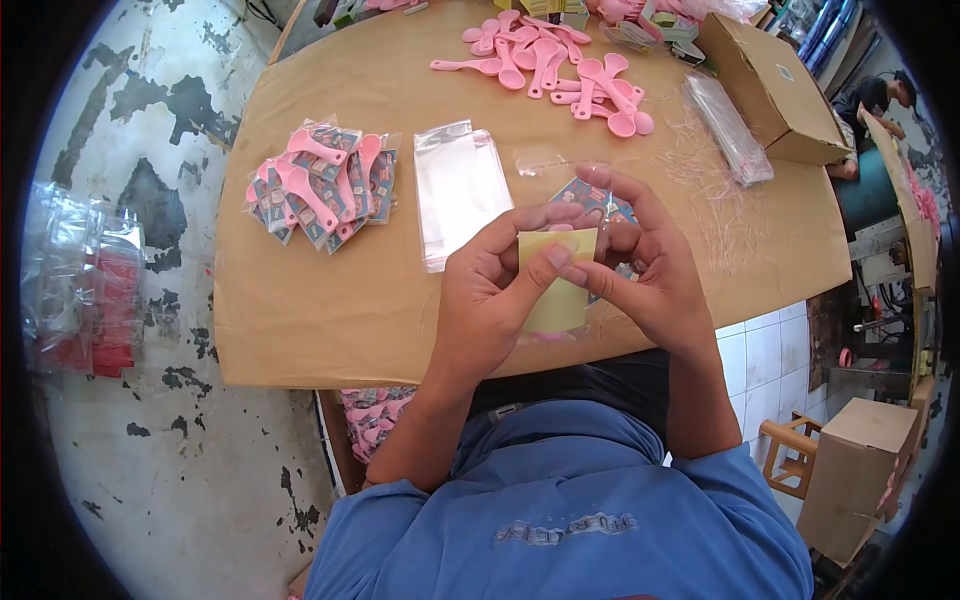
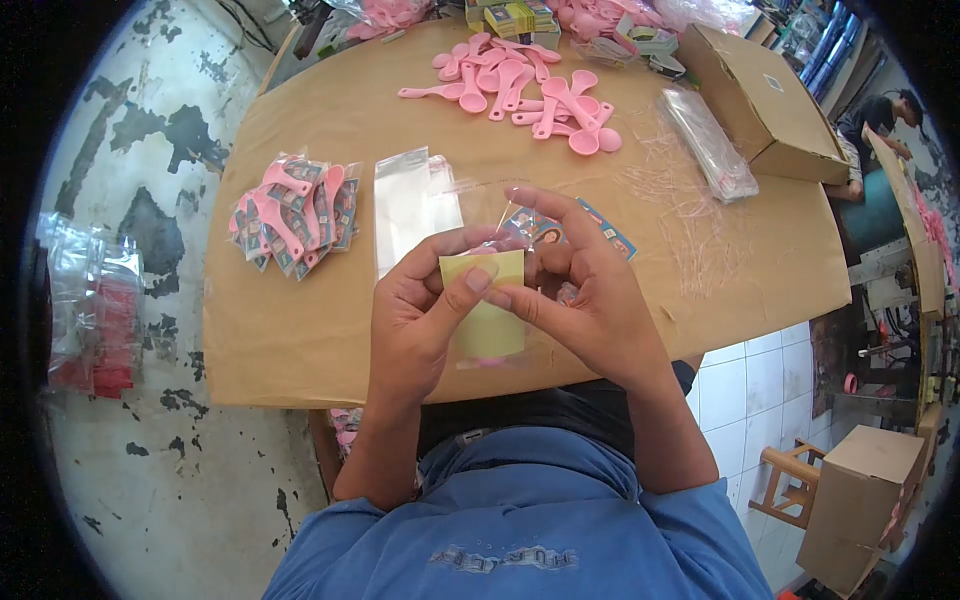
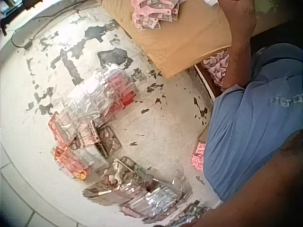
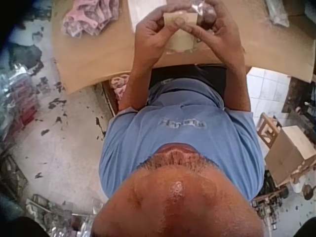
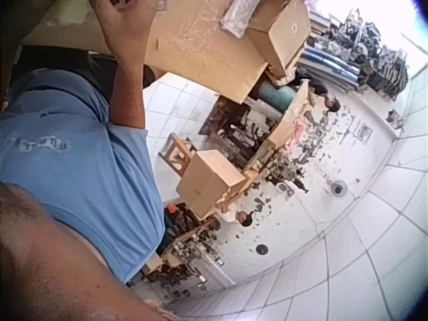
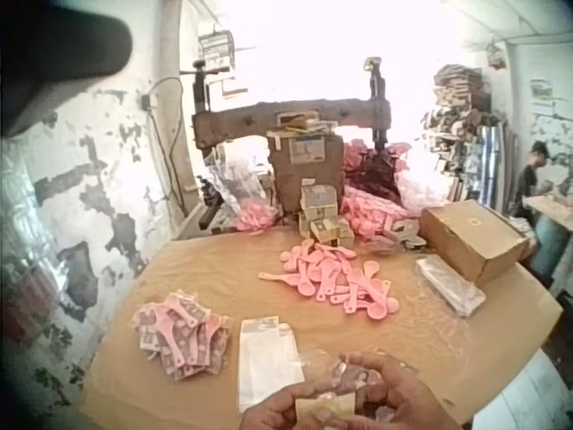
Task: The person repeatedly picks up pink plastic spoons and small printed cards, places them into small clear plastic bags, and sets the sealed bags aside on the table. The process is repeated continuously with items taken from piles on the table.
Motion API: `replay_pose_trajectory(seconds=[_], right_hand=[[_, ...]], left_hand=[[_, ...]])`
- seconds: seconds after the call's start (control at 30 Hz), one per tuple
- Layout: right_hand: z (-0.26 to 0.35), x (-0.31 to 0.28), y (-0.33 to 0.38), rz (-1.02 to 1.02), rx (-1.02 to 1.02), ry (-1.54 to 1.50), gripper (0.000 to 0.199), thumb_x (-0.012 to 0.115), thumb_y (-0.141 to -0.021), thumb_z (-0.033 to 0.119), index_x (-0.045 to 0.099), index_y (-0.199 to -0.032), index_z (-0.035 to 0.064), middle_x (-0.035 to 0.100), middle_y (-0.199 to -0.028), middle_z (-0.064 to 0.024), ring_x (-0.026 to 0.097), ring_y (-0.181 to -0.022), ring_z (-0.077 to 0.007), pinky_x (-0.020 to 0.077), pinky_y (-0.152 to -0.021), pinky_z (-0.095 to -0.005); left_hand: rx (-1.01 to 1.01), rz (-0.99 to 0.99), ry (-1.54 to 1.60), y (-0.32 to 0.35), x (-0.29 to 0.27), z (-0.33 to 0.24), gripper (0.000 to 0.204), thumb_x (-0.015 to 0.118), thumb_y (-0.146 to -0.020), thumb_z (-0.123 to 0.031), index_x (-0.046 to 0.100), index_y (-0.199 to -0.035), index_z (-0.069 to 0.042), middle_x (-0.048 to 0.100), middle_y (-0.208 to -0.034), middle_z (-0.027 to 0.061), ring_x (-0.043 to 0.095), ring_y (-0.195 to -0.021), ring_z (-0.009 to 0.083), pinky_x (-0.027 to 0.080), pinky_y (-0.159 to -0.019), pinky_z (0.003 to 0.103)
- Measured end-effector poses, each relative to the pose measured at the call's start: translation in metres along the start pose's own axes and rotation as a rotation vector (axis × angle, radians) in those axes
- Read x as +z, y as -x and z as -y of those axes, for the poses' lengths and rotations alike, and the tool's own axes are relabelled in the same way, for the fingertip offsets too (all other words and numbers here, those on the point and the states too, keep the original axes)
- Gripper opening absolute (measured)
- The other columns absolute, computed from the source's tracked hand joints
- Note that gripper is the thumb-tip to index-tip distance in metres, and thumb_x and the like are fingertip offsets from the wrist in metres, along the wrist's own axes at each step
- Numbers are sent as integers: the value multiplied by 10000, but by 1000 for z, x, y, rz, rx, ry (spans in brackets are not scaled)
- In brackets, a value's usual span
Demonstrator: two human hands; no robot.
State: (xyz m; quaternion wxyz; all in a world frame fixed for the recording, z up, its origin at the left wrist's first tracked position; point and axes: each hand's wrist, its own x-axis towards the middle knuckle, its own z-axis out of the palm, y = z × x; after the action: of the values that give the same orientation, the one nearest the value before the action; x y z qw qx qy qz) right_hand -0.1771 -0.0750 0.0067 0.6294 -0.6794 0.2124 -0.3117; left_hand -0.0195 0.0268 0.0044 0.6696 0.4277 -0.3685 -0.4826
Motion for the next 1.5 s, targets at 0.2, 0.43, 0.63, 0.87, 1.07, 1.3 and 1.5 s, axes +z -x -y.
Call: replay_pose_trajectory(seconds=[0.2,0.43,0.63,0.87,1.07,1.3,1.5], right_hand=[[-5,-4,-14,-536,-289,444,303,762,-889,66,672,-1177,41,687,-929,-52,594,-782,-111,459,-667,-252],[1,6,-24,-408,-698,879,277,791,-771,43,745,-1042,77,665,-1187,-87,583,-993,-292,505,-824,-382],[0,6,-24,-470,-732,908,238,785,-738,29,745,-969,69,674,-1183,-74,577,-1009,-295,494,-840,-391],[0,-8,-26,-451,-685,860,176,771,-731,29,700,-890,60,692,-1124,-82,586,-1021,-294,482,-873,-394],[21,-51,-28,-630,-584,673,121,721,-803,19,695,-921,27,708,-1063,-109,650,-1000,-251,486,-916,-369],[50,-36,-8,-268,-552,722,201,736,-800,22,716,-1000,23,689,-1139,-134,645,-1040,-261,504,-905,-370],[24,-2,-16,-312,-706,974,275,806,-740,51,737,-1005,63,664,-1201,-106,599,-1055,-307,510,-859,-402]], left_hand=[[-35,-85,-79,3,3,0,490,643,-1013,-97,505,-1477,-24,751,-1039,120,707,-870,100,561,-709,215],[10,-87,-270,9,6,10,623,653,-978,-40,440,-1562,-86,606,-813,-38,437,-643,-17,339,-552,184],[30,-79,-379,11,19,8,676,687,-940,-45,434,-1566,-86,408,-743,-103,251,-623,21,229,-555,196],[81,45,-526,8,17,8,673,682,-948,-15,406,-1561,-14,443,-744,-98,295,-627,-8,206,-551,196],[-52,59,-196,16,12,8,668,635,-972,-4,371,-1583,-50,756,-1101,149,636,-865,42,478,-751,187],[-42,-27,-79,13,13,5,690,652,-989,-33,316,-1591,-29,759,-1046,192,721,-952,142,560,-804,252],[-34,26,-101,15,8,7,644,611,-1000,-17,355,-1591,-47,737,-1053,110,640,-880,46,479,-728,197]])
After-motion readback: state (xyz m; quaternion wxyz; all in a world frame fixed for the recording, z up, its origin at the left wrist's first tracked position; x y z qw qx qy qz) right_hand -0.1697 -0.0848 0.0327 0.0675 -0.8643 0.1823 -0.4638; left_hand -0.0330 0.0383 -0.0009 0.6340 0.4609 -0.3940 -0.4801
